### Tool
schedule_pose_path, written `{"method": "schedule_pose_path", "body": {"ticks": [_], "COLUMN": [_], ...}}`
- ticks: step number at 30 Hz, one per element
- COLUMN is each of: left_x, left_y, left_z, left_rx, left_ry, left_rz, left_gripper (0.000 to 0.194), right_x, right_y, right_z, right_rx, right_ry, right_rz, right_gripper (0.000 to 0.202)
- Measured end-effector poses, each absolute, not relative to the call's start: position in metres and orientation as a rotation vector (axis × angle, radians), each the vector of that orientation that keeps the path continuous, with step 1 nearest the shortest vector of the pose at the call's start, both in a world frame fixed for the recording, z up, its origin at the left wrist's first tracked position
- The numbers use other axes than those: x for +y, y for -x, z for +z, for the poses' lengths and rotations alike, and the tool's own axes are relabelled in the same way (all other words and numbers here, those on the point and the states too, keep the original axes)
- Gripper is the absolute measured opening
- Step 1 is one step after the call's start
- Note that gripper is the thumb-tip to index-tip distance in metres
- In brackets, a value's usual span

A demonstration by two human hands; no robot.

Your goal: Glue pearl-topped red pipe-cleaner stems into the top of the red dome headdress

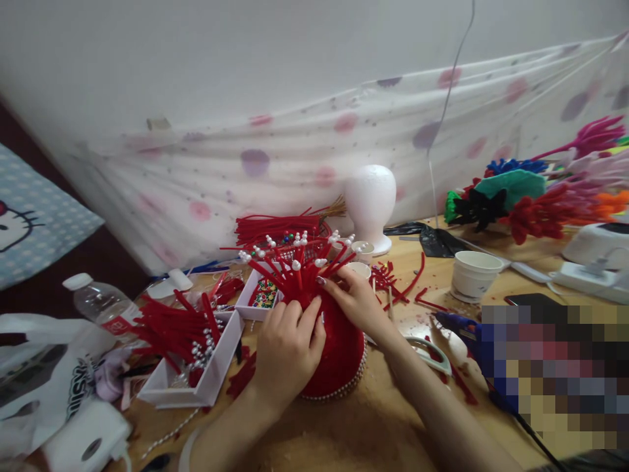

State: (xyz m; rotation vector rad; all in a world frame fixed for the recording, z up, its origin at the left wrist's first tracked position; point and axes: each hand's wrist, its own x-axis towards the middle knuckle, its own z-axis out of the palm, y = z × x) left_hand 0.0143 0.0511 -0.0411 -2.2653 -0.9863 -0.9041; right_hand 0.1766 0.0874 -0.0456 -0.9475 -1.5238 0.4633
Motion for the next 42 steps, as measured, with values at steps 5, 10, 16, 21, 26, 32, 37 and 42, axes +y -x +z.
{"method": "schedule_pose_path", "body": {"ticks": [5, 10, 16, 21, 26, 32, 37, 42], "left_x": [0.051, 0.052, 0.052, 0.037, 0.003, -0.027, -0.046, -0.064], "left_y": [-0.014, -0.014, -0.014, -0.014, -0.01, 0.004, 0.002, -0.005], "left_z": [-0.042, -0.042, -0.043, -0.04, -0.033, -0.048, -0.068, -0.083], "left_rx": [-0.981, -0.98, -0.926, -0.804, -1.095, -1.139, -1.237, -1.435], "left_ry": [2.268, 2.271, 2.269, 2.353, 2.595, 2.585, 2.526, 2.391], "left_rz": [-0.921, -0.918, -0.921, -1.202, -1.538, -1.679, -1.906, -2.153], "left_gripper": [0.028, 0.028, 0.028, 0.019, 0.032, 0.018, 0.014, 0.008], "right_x": [0.086, 0.085, 0.085, 0.063, 0.005, -0.044, -0.066, -0.082], "right_y": [-0.176, -0.175, -0.178, -0.189, -0.178, -0.159, -0.157, -0.144], "right_z": [-0.043, -0.044, -0.044, -0.042, -0.043, -0.057, -0.076, -0.084], "right_rx": [-1.556, -1.566, -1.498, -1.422, -1.749, -1.926, -1.754, -1.71], "right_ry": [0.93, 0.952, 0.989, 1.045, 1.121, 1.311, 1.25, 1.203], "right_rz": [0.447, 0.432, 0.373, 0.26, 0.272, 0.368, 0.56, 0.572], "right_gripper": [0.012, 0.014, 0.014, 0.02, 0.023, 0.018, 0.021, 0.026]}}
